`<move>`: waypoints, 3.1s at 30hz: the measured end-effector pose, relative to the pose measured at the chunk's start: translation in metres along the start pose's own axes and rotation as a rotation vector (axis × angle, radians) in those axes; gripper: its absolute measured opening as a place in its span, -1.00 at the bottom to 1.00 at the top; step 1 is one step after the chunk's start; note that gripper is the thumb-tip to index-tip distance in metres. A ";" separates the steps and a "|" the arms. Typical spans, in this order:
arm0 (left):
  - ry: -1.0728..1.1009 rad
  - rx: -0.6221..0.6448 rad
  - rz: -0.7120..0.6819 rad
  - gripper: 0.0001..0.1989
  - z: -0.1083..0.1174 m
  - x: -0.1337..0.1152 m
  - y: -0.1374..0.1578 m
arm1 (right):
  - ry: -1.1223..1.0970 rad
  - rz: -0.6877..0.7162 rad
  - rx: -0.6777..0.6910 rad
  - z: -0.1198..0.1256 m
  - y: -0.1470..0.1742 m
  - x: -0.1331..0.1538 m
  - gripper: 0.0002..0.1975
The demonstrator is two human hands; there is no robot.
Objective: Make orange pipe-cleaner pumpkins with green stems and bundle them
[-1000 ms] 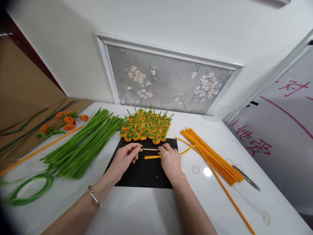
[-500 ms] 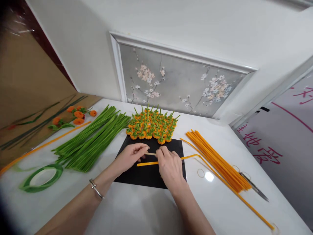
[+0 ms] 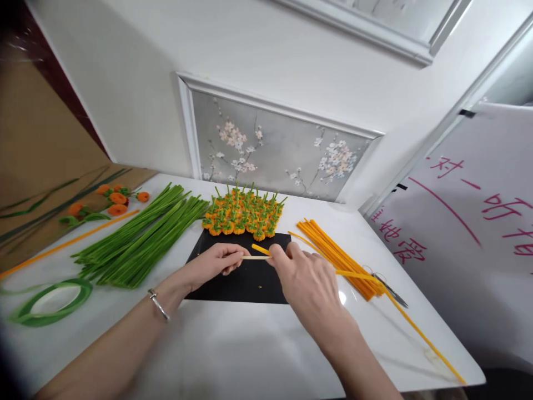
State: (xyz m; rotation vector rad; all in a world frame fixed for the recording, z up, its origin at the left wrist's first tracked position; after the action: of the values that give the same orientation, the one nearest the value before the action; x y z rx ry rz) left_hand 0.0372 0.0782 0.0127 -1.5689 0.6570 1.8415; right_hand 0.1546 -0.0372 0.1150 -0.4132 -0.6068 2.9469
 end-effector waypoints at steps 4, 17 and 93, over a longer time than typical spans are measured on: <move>-0.035 0.049 0.007 -0.67 -0.011 -0.014 0.007 | -0.237 0.165 -0.082 0.012 -0.003 0.002 -0.74; 0.183 0.122 0.148 -0.53 -0.031 0.004 0.036 | -1.079 0.398 0.040 -0.053 -0.007 0.032 -0.78; -0.511 0.127 -0.241 -0.77 -0.036 -0.010 0.040 | -0.600 0.285 -0.103 -0.048 -0.003 0.033 -0.81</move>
State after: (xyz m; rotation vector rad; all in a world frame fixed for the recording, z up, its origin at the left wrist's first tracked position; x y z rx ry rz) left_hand 0.0327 0.0237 0.0151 -0.9848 0.3242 1.8670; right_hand 0.1369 -0.0114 0.0655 0.4408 -0.8144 3.3195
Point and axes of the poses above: each hand's wrist, its own y-axis away from the middle knuckle, its own z-axis out of the back of the hand, x = y × z, the point moved 8 cm from there along -y, towards the middle knuckle, and after that the axes turned 6 degrees about -z, right-handed, at the moved point
